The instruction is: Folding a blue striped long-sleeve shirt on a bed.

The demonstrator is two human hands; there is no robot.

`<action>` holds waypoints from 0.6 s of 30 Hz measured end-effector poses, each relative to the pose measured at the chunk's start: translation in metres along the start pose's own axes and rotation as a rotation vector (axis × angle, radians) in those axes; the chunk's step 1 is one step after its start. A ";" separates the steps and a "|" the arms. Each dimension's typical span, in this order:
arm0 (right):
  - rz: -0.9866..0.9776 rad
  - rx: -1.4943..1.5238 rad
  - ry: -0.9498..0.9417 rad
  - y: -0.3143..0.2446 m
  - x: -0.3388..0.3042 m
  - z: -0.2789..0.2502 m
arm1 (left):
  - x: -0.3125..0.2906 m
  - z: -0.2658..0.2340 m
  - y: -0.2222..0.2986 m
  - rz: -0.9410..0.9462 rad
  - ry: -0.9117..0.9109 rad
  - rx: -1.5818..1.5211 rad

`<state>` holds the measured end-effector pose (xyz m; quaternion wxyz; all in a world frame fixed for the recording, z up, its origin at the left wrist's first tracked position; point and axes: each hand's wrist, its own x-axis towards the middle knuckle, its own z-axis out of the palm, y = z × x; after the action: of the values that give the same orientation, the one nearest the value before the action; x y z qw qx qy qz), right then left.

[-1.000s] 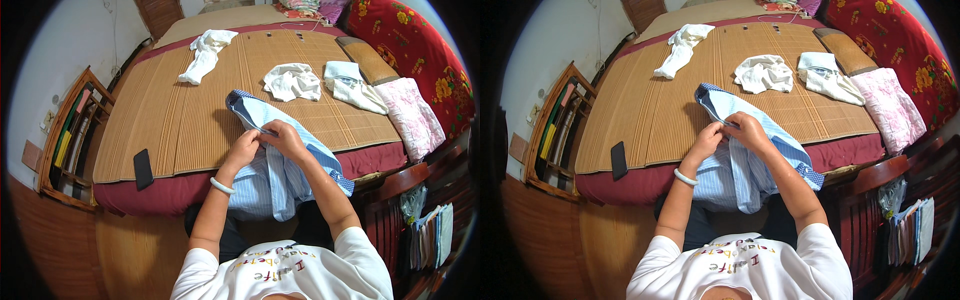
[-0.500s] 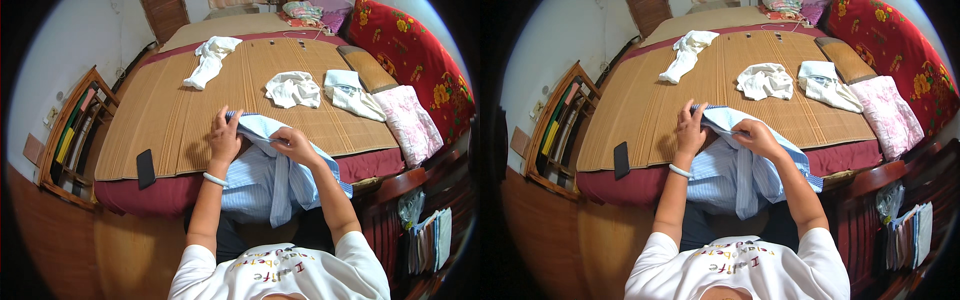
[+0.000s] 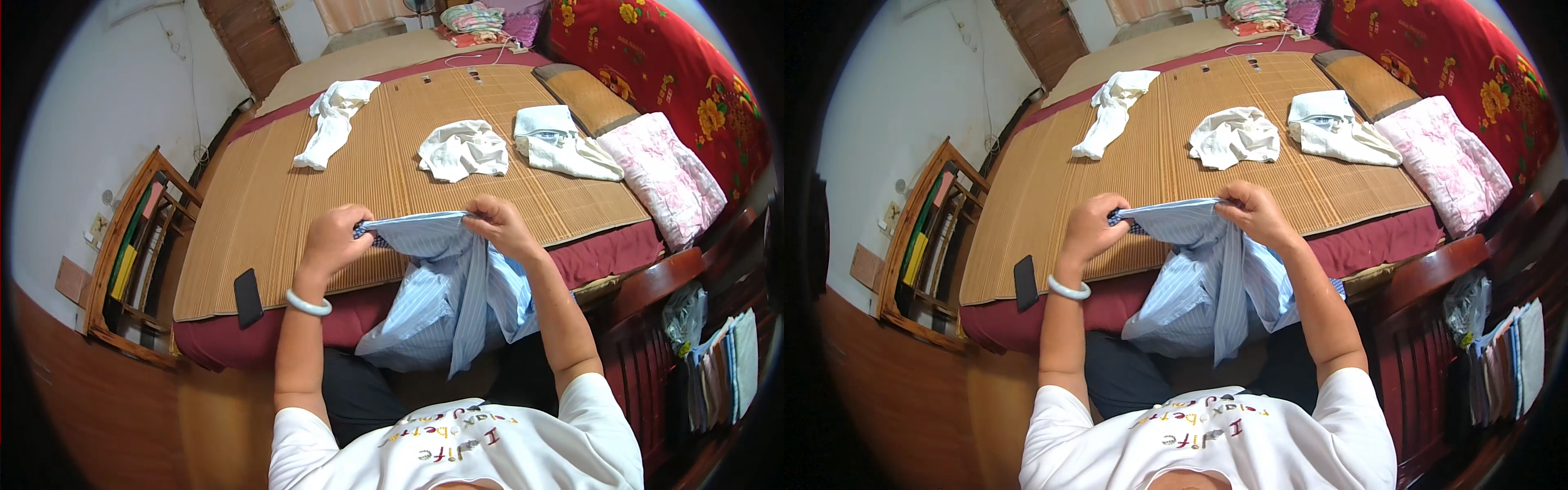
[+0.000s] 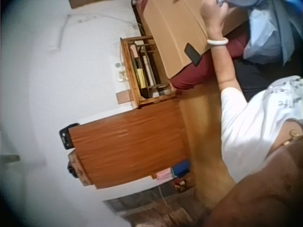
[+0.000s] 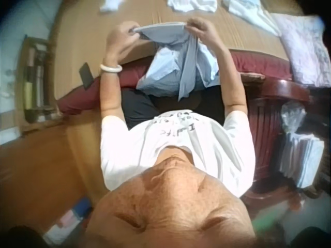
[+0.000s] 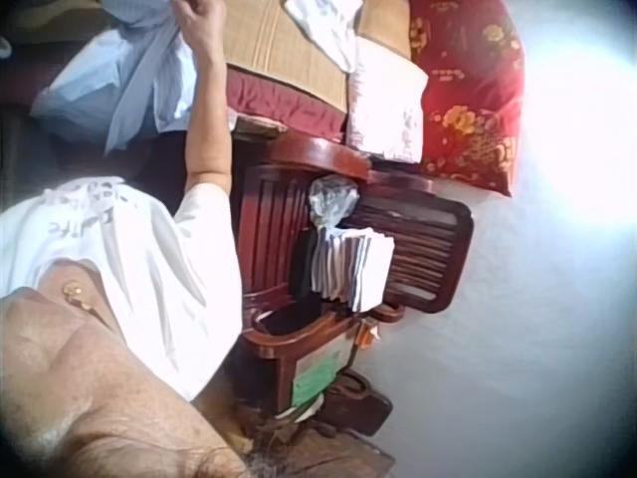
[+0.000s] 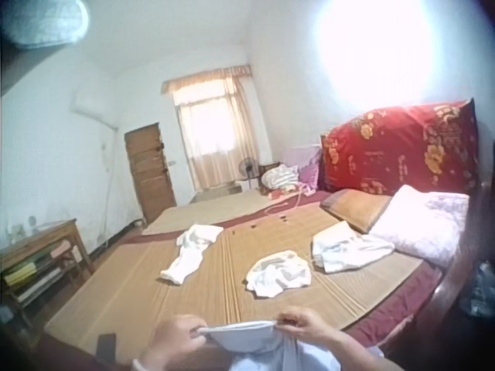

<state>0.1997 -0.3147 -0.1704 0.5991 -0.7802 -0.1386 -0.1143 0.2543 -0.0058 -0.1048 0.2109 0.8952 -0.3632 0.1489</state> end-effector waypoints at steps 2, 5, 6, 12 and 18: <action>-0.029 0.009 0.023 0.000 -0.002 -0.001 | -0.002 -0.026 0.018 -0.007 0.015 -0.097; 0.012 0.257 -0.013 -0.011 -0.006 0.006 | -0.008 -0.071 0.043 -0.027 -0.071 -0.167; 0.004 0.331 -0.071 -0.017 -0.007 0.011 | -0.011 -0.085 0.049 -0.098 -0.156 -0.245; 0.045 0.265 -0.198 -0.017 -0.006 0.050 | -0.027 -0.096 0.006 -0.294 -0.400 -0.351; 0.083 0.096 -0.251 0.003 0.003 0.083 | -0.038 -0.008 -0.004 -0.049 -0.094 -0.051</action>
<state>0.2046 -0.2353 -0.1929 0.6180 -0.7639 -0.1855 0.0159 0.2295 0.0232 -0.1148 0.2201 0.9042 -0.3543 0.0919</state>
